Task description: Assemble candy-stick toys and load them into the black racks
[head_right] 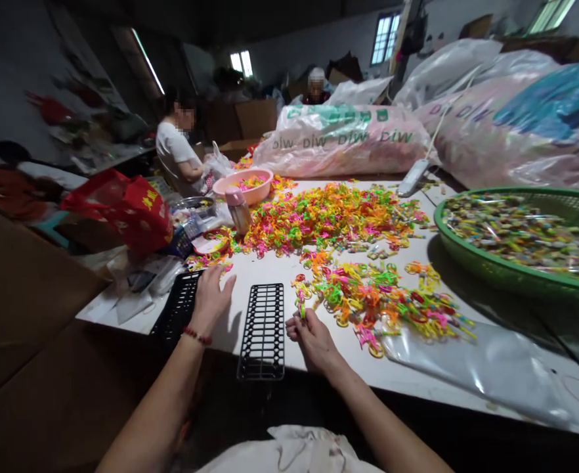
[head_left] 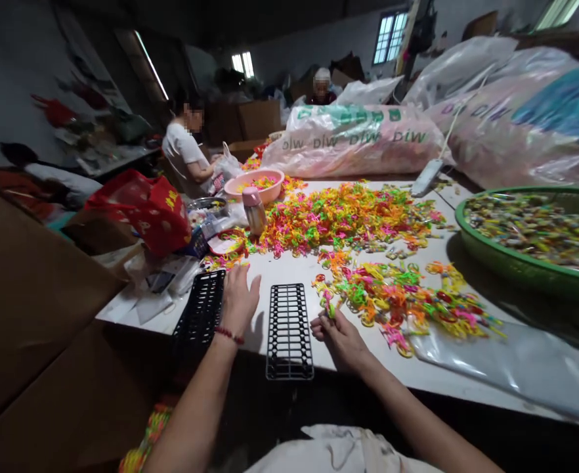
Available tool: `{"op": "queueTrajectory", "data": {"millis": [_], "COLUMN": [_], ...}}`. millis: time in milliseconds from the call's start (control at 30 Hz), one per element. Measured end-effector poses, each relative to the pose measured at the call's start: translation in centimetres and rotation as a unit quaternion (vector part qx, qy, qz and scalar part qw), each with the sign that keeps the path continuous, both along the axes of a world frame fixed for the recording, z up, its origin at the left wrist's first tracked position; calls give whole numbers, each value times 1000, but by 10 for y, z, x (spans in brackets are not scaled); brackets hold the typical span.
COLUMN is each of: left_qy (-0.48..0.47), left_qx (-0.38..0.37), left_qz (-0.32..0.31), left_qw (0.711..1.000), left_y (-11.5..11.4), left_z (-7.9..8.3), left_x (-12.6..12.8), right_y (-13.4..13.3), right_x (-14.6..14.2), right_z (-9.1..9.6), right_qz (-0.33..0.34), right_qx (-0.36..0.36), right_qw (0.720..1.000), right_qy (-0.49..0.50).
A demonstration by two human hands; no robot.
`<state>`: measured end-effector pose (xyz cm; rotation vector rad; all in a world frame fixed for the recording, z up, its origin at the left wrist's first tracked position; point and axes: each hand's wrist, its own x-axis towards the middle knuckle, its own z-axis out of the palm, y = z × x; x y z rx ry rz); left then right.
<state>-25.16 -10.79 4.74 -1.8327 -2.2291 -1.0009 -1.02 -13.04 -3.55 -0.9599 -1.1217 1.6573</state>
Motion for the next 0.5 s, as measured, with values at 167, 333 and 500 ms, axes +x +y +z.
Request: {"op": "queueTrajectory", "data": {"millis": [167, 333, 500], "left_qy": [79, 64, 9], "left_qx": [-136, -171, -172], "left_qz": [-46, -80, -225], "left_qw": [987, 980, 959], "left_y": [-100, -117, -77], "left_z": [-34, -57, -60], "left_x": [62, 85, 43], "right_y": [-2, -1, 5], "right_x": [2, 17, 21], "right_z": [8, 32, 49], "right_qz": [17, 49, 61], "right_qx": [-68, -70, -1], "right_qw": [994, 996, 990], "right_qy": [85, -17, -129]}}
